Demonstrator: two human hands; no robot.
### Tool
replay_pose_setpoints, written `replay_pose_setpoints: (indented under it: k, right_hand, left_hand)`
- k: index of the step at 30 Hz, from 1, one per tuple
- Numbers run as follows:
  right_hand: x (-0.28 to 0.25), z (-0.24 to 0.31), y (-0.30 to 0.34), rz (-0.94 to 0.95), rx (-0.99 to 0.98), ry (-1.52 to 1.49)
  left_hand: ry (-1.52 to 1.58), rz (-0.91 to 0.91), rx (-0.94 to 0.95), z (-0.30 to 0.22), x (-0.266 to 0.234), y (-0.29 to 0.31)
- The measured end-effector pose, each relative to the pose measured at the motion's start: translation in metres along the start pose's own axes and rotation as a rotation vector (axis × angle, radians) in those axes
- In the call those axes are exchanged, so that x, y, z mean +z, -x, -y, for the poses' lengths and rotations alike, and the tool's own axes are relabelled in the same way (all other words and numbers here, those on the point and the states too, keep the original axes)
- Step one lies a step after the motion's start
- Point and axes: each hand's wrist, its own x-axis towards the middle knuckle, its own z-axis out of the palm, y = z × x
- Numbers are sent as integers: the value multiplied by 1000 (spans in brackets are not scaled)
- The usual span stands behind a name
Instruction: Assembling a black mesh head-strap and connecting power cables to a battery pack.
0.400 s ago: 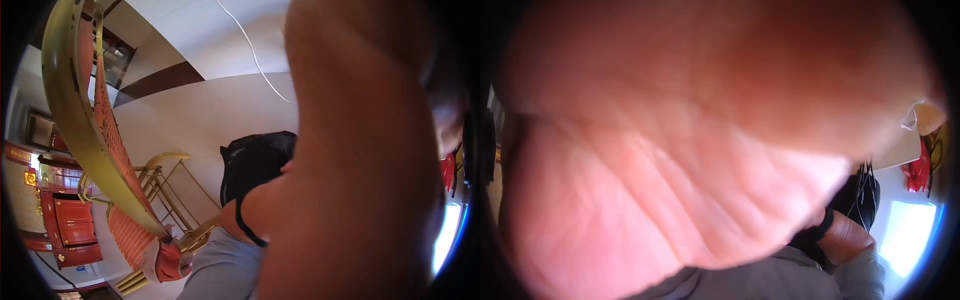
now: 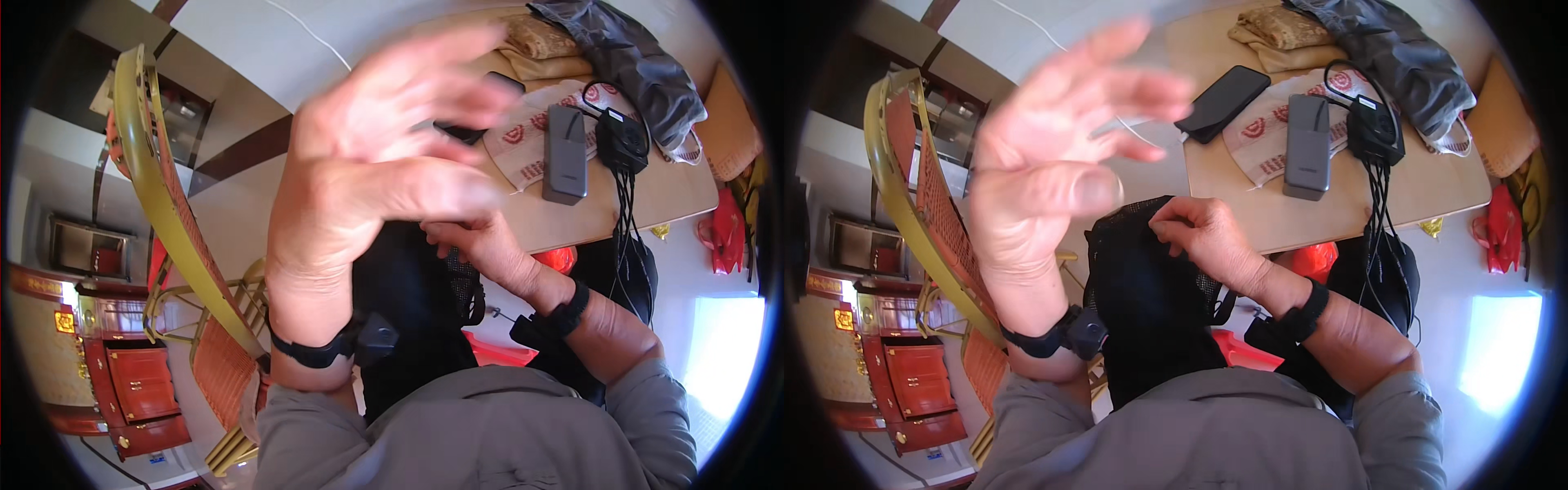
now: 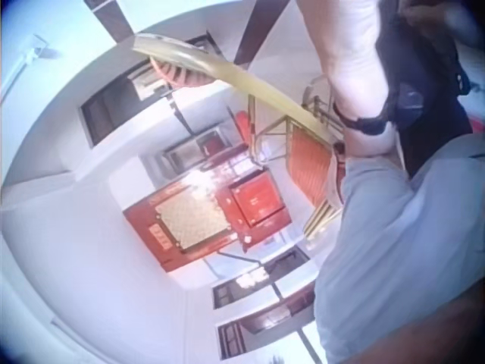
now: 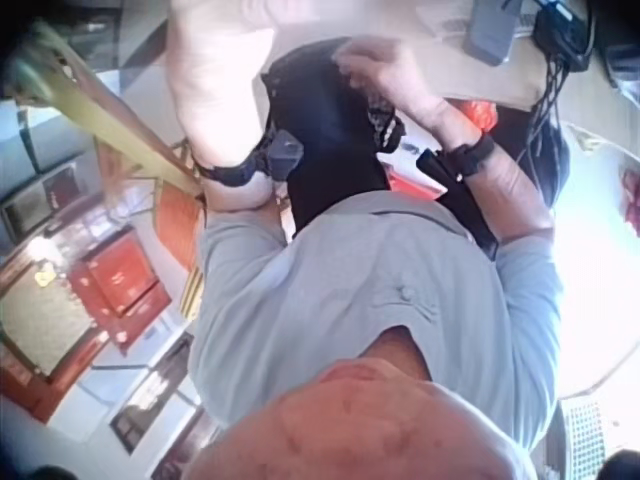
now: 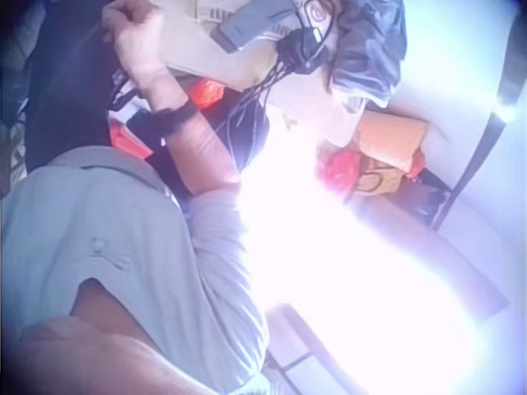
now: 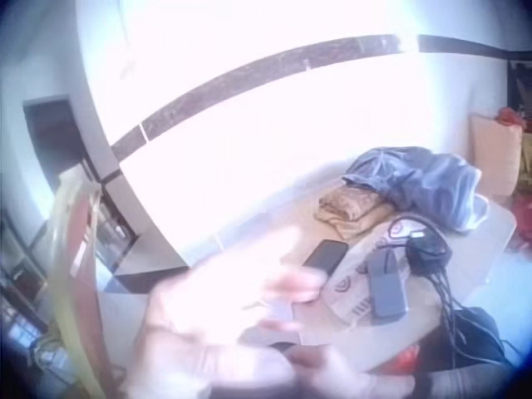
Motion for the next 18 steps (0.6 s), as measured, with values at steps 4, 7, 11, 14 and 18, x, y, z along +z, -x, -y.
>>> replay_pose_setpoints:
  k: [4, 7, 11, 14, 18]
  right_hand:
    - [-18, 0, -96, 29, -357, 43]
    - [-14, -98, 22, 72, -188, 20]
    - [-24, -28, 107, 60, -204, 33]
    - [-28, -26, 109, 30, -215, 52]
    - [-25, -33, 116, 43, -216, 69]
  left_hand:
    - [-518, -670, 21, 86, -79, 17]
    - [-502, -1090, -306, 208, -15, 172]
    - [-165, -1149, -809, 167, 13, 231]
    - [325, -917, -849, 168, 25, 234]
    - [478, -845, -495, 181, 35, 237]
